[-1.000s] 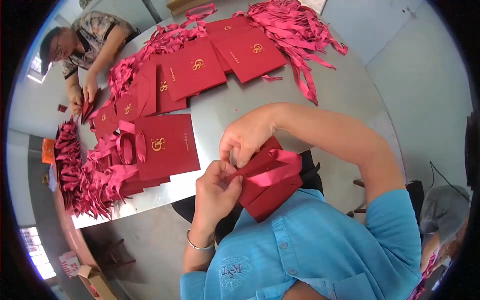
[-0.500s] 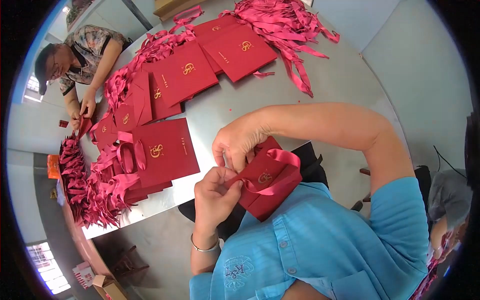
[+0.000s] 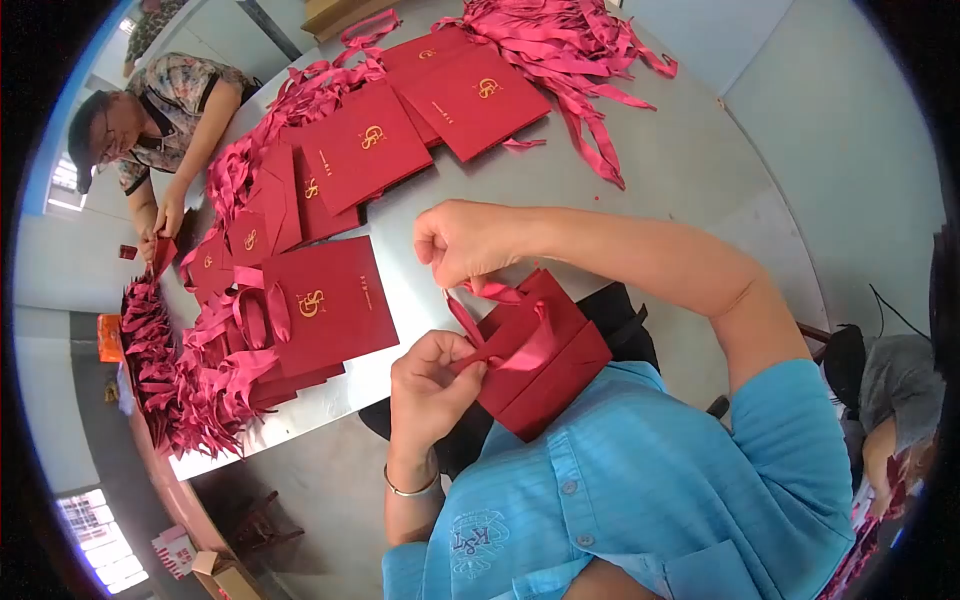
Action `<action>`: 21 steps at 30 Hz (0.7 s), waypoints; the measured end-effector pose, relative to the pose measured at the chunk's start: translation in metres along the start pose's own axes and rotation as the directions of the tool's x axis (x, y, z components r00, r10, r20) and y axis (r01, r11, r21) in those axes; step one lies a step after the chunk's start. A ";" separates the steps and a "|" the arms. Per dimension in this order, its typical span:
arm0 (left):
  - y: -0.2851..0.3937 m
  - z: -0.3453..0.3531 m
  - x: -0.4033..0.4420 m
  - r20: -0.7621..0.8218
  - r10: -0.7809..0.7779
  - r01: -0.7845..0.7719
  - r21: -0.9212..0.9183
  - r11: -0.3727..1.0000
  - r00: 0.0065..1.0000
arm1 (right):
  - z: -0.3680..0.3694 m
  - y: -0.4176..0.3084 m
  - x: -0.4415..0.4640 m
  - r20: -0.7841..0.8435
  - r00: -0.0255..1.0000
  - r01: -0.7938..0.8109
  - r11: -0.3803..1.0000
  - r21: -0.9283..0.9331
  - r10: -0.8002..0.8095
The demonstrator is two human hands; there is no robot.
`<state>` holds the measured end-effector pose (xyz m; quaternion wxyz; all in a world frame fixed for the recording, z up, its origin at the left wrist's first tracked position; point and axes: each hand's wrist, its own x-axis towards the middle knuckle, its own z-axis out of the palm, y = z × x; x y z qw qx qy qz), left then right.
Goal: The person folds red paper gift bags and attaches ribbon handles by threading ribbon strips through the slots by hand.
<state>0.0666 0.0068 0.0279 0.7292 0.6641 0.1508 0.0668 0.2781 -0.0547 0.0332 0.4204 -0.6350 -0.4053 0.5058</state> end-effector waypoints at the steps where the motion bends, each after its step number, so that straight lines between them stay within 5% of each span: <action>1: 0.001 0.000 -0.001 0.001 0.001 -0.001 0.002 1.000 1.000 | -0.001 0.001 0.001 -0.049 0.999 0.008 0.998 -0.068 -0.012; 2: 0.003 0.000 -0.002 0.012 -0.010 0.010 -0.011 1.000 1.000 | -0.002 0.012 0.008 -0.051 0.999 0.011 0.998 -0.068 -0.014; 4: 0.004 0.001 -0.002 0.022 -0.019 0.019 -0.023 1.000 1.000 | -0.005 0.033 0.025 -0.278 0.888 0.179 0.833 -0.523 -0.366; 10: 0.004 0.000 -0.002 -0.003 -0.025 0.025 -0.055 0.998 1.000 | -0.011 0.040 0.015 -0.464 0.795 0.325 0.921 -0.216 -0.390; 15: 0.000 0.002 0.003 -0.082 -0.054 0.051 -0.039 0.998 0.995 | -0.022 0.029 -0.026 -0.465 0.737 0.285 0.850 -0.444 -0.490; 21: -0.012 -0.001 0.004 -0.158 0.014 -0.006 0.049 0.999 0.987 | -0.017 0.041 -0.072 -0.358 0.930 0.003 0.974 -0.226 -0.086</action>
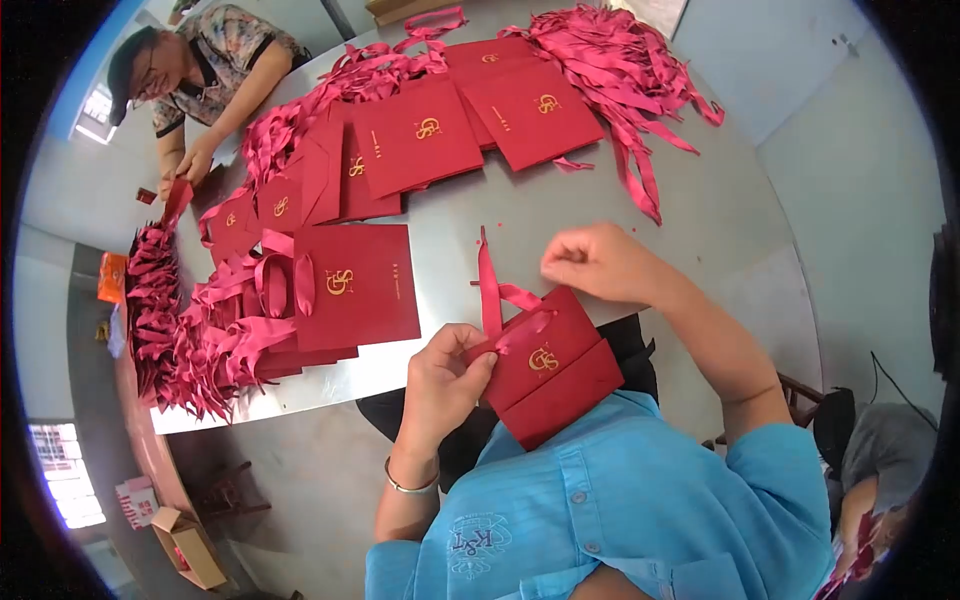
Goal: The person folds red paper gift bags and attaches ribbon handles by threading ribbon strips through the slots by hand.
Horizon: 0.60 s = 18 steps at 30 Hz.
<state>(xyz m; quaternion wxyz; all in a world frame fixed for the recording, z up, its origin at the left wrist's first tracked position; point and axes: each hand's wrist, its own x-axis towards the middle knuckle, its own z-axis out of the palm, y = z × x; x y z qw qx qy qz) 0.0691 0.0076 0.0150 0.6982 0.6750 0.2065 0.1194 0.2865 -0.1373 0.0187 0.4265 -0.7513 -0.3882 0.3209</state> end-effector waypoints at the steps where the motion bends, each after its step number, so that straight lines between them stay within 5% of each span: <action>1: 0.000 0.000 0.000 -0.007 0.002 -0.002 -0.003 1.000 1.000 | 0.001 0.000 -0.005 0.043 0.999 0.017 1.000 -0.017 -0.016; 4: 0.005 -0.003 0.001 -0.023 -0.012 0.015 0.159 0.987 1.000 | 0.002 -0.010 -0.013 0.082 0.997 0.007 0.999 -0.046 -0.004; 12: 0.007 -0.011 0.011 -0.093 0.044 0.011 0.521 0.854 0.995 | 0.010 -0.005 -0.022 0.067 0.943 0.332 0.929 -0.167 -0.325; 13: 0.001 -0.009 0.011 -0.096 0.044 0.012 0.521 0.854 0.994 | 0.013 -0.002 -0.020 0.069 0.943 0.333 0.928 -0.166 -0.326; 15: -0.012 -0.005 0.012 -0.097 0.315 -0.186 0.632 0.752 0.944 | 0.020 0.002 -0.016 -0.060 0.975 0.205 0.968 -0.144 -0.216; 18: -0.009 -0.003 0.011 -0.080 0.271 -0.162 0.630 0.759 0.959 | 0.024 -0.010 -0.002 -0.052 0.996 0.049 0.916 -0.399 -0.076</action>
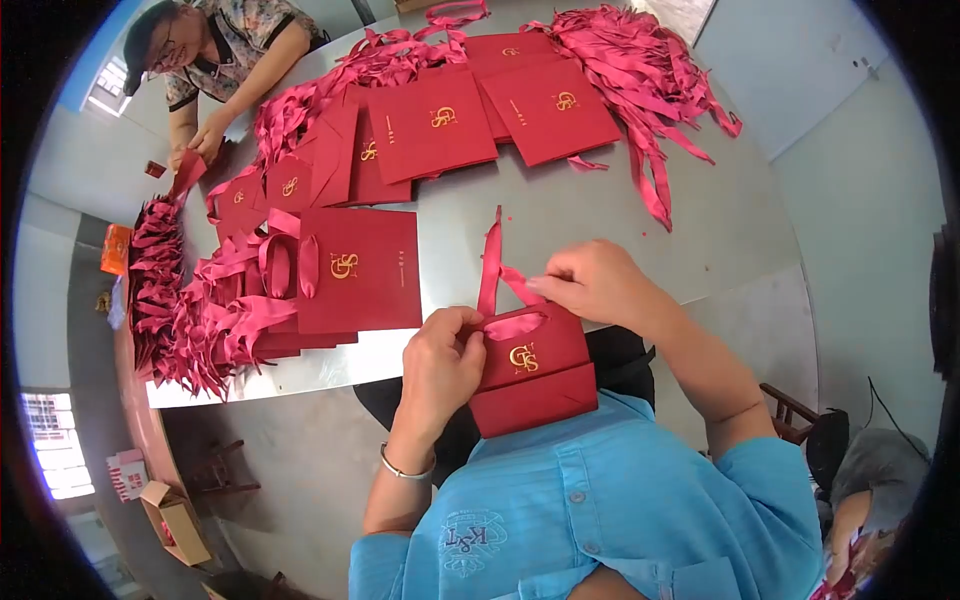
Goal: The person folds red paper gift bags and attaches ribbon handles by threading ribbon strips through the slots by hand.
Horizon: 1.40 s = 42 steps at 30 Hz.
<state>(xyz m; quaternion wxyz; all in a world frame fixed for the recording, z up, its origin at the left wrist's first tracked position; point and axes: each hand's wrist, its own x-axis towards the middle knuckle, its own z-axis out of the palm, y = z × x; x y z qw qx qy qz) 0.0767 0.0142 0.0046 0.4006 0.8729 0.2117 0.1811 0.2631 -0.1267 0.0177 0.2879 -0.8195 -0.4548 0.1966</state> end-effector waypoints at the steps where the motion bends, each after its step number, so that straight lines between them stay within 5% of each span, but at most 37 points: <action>1: 0.000 0.001 0.000 0.002 0.001 -0.001 0.000 1.000 1.000 | -0.001 -0.007 0.007 -0.002 1.000 -0.002 1.000 0.000 0.002; 3: 0.000 0.004 0.000 0.005 -0.014 0.014 -0.041 0.999 1.000 | -0.004 -0.018 0.020 0.208 0.973 -0.072 0.987 -0.145 0.101; 7: -0.003 0.004 0.002 0.004 -0.003 0.003 -0.049 0.999 1.000 | 0.000 -0.011 0.023 0.191 0.973 -0.096 0.979 -0.182 0.131; 9: -0.008 0.005 0.002 0.021 0.022 -0.021 -0.061 0.998 1.000 | 0.004 -0.004 0.013 -0.044 0.980 -0.191 0.980 0.052 0.193; 12: -0.006 0.002 0.004 0.058 -0.008 0.011 -0.057 0.998 0.998 | 0.019 0.009 0.006 -0.219 0.961 -0.120 0.968 0.219 0.169; 18: -0.007 0.001 0.006 0.073 0.014 -0.009 -0.070 0.997 0.997 | 0.020 0.023 0.014 -0.522 0.849 -0.020 0.983 -0.181 -0.079; 22: -0.006 0.001 0.004 0.061 -0.003 0.011 -0.124 0.992 0.998 | 0.015 0.021 0.016 -0.440 0.894 -0.054 0.995 0.083 0.085; 25: -0.008 0.000 0.005 0.066 -0.030 0.038 -0.129 0.991 0.997 | 0.013 0.008 0.007 -0.434 0.901 0.089 0.981 0.170 -0.006; 27: -0.013 0.001 0.006 0.080 0.001 0.009 -0.130 0.992 0.997 | 0.018 0.001 -0.003 -0.394 0.845 0.399 0.917 0.015 -0.361; 30: -0.013 0.000 0.008 0.069 0.001 0.011 -0.173 0.985 0.998 | 0.026 -0.021 -0.018 -0.329 0.782 0.535 0.841 -0.080 -0.529; 36: -0.010 -0.001 0.010 0.165 -0.115 0.157 -0.266 0.951 0.980 | 0.045 -0.026 -0.019 -0.311 0.723 0.546 0.785 -0.292 -0.618; 42: -0.011 0.000 0.010 0.155 -0.085 0.114 -0.191 0.975 0.984 | 0.048 -0.023 -0.015 -0.276 0.673 0.599 0.724 -0.341 -0.686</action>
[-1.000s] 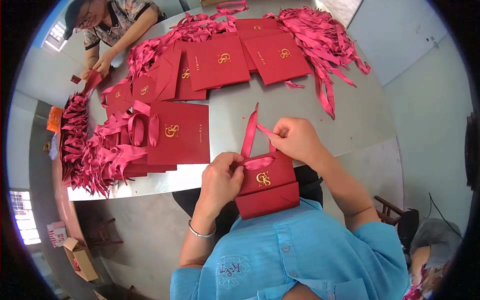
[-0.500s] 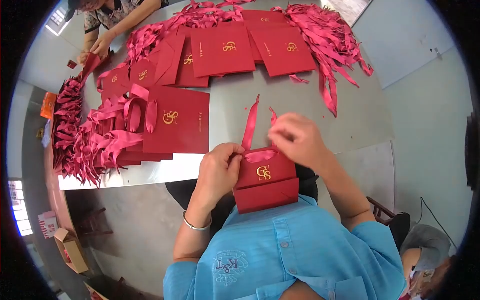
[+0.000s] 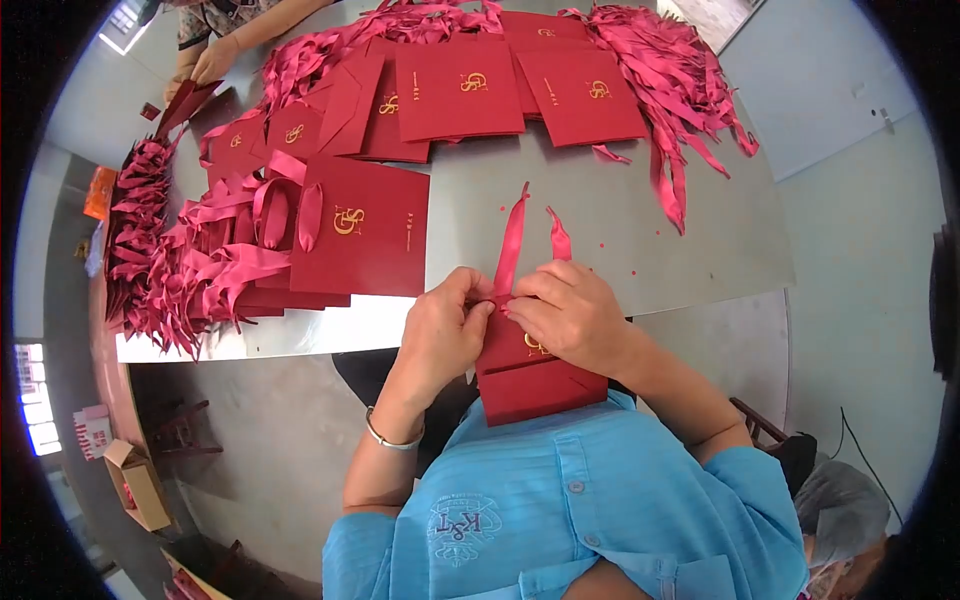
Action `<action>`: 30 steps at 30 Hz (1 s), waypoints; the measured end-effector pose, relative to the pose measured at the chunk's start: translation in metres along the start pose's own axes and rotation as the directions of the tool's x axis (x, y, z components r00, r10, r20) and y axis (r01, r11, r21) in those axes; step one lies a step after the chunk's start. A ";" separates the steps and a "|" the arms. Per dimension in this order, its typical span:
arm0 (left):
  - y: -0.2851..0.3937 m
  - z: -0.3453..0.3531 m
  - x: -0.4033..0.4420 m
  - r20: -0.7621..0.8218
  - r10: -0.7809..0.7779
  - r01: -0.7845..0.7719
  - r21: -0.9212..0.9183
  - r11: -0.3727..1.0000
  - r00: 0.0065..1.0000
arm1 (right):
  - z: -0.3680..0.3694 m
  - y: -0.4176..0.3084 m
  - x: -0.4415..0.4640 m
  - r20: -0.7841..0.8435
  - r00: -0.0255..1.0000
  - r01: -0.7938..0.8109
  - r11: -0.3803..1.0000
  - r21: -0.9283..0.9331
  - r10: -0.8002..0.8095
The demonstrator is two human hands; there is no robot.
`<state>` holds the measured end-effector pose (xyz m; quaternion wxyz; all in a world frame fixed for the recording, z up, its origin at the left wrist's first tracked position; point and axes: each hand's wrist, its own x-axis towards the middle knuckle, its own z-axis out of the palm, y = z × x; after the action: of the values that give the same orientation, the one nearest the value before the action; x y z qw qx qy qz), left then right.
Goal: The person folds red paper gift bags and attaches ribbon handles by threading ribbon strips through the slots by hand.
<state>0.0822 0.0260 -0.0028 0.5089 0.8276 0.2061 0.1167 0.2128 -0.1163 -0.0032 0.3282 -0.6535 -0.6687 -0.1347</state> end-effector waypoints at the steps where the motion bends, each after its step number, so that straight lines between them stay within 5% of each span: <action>1: 0.002 0.000 0.000 0.000 0.000 0.000 0.001 1.000 1.000 | 0.000 0.001 0.001 0.006 1.000 0.013 1.000 0.002 -0.013; 10: 0.008 -0.001 -0.003 -0.030 0.018 -0.015 0.080 0.997 0.999 | -0.004 0.013 -0.002 0.159 0.970 -0.237 0.868 0.437 0.185; 23: 0.007 0.003 -0.003 -0.056 0.055 -0.047 0.131 0.990 0.997 | -0.008 0.017 0.000 0.259 0.943 -0.321 0.788 0.526 0.211; 26: 0.006 0.005 -0.004 -0.087 0.114 -0.101 0.147 0.984 0.990 | -0.021 0.015 0.005 0.179 0.941 -0.337 0.777 0.532 0.286; 29: 0.011 0.005 -0.007 -0.095 0.180 -0.158 0.203 0.966 0.979 | -0.041 0.036 0.003 0.084 0.752 -0.623 0.664 0.413 0.654; 30: 0.014 0.004 -0.008 -0.079 0.182 -0.159 0.242 0.957 0.980 | -0.048 0.043 0.003 0.085 0.749 -0.627 0.662 0.410 0.657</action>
<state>0.0800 0.0133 0.0078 0.3847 0.8896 0.1717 0.1767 0.2669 -0.1383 0.0236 0.5082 -0.7569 -0.3956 0.1112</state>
